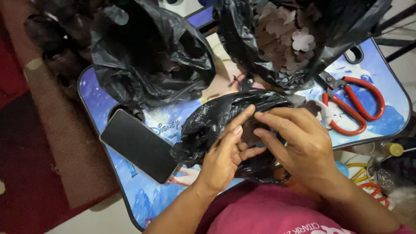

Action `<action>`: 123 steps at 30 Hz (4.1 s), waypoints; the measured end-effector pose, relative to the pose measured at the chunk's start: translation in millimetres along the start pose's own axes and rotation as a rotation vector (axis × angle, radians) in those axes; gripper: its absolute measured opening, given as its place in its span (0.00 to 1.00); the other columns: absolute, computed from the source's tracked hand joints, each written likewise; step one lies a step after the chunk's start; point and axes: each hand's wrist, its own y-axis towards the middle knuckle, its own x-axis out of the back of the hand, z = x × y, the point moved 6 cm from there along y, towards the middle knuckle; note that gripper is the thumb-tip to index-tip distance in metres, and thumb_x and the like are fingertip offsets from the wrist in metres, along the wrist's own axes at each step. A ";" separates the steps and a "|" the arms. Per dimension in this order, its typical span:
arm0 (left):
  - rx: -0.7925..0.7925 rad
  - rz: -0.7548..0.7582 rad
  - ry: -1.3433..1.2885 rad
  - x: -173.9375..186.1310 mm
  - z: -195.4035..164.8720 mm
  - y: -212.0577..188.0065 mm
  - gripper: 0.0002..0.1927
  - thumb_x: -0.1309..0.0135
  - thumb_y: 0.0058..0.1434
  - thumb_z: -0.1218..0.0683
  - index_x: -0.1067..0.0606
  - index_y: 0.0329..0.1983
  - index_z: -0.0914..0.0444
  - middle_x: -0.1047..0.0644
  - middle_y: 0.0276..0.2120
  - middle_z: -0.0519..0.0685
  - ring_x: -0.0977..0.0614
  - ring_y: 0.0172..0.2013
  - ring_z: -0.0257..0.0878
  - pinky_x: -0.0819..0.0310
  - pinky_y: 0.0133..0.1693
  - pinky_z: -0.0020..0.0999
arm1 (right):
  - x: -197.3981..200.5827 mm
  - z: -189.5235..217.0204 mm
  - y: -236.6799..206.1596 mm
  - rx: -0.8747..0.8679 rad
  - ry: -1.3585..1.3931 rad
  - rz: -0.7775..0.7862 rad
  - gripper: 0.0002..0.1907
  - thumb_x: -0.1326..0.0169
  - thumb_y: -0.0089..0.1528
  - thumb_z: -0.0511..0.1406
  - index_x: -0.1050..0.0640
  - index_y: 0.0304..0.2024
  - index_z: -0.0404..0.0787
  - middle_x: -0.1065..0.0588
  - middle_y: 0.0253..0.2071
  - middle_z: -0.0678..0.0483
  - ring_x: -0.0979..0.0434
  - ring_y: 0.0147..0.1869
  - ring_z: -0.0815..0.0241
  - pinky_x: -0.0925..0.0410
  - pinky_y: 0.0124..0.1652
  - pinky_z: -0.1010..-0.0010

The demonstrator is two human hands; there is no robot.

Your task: The person assembles flower-shaped craft pieces by hand, picking them from a black plastic bag and arranging them on a dark rectangular base. They repeatedly pick, separate, and place the pieces to form a layered pattern on the base.

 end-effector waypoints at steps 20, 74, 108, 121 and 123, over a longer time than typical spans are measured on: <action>-0.083 -0.104 0.133 7.2 2.3 2.4 0.19 0.54 0.77 0.56 0.29 0.69 0.66 0.21 0.52 0.48 0.22 0.53 0.33 0.27 0.55 0.31 | 2.9 9.4 -28.1 0.444 0.065 0.152 0.15 0.33 0.49 0.31 0.17 0.40 0.42 0.22 0.43 0.52 0.22 0.40 0.54 0.29 0.35 0.66; 0.007 -0.083 0.186 4.6 12.6 1.3 0.37 0.44 0.65 0.65 0.41 0.77 0.62 0.23 0.49 0.53 0.20 0.47 0.33 0.21 0.50 0.30 | -8.3 -62.8 -46.8 -0.622 0.584 0.065 0.07 0.40 0.62 0.25 0.20 0.44 0.33 0.22 0.38 0.54 0.25 0.39 0.71 0.33 0.37 0.81; 0.048 -0.049 -0.003 -1.3 -2.4 -3.8 0.28 0.58 0.73 0.57 0.42 0.77 0.60 0.24 0.59 0.53 0.21 0.53 0.37 0.22 0.52 0.33 | 9.8 -6.9 -16.0 0.230 0.132 0.078 0.17 0.36 0.49 0.25 0.19 0.41 0.38 0.23 0.48 0.48 0.20 0.50 0.48 0.27 0.47 0.62; -0.005 -0.151 0.049 12.2 6.4 -0.4 0.27 0.56 0.74 0.56 0.40 0.76 0.58 0.22 0.54 0.46 0.20 0.49 0.32 0.23 0.49 0.30 | 5.7 -39.3 -26.2 -0.337 0.269 0.052 0.10 0.41 0.62 0.25 0.19 0.46 0.35 0.19 0.46 0.50 0.18 0.46 0.61 0.28 0.44 0.74; -0.062 -0.122 0.103 9.3 3.5 1.0 0.28 0.53 0.73 0.58 0.40 0.76 0.60 0.22 0.54 0.48 0.21 0.50 0.33 0.24 0.52 0.31 | 4.4 -37.2 -25.6 -0.319 0.234 0.065 0.10 0.40 0.61 0.25 0.19 0.46 0.34 0.19 0.45 0.49 0.18 0.45 0.61 0.29 0.43 0.73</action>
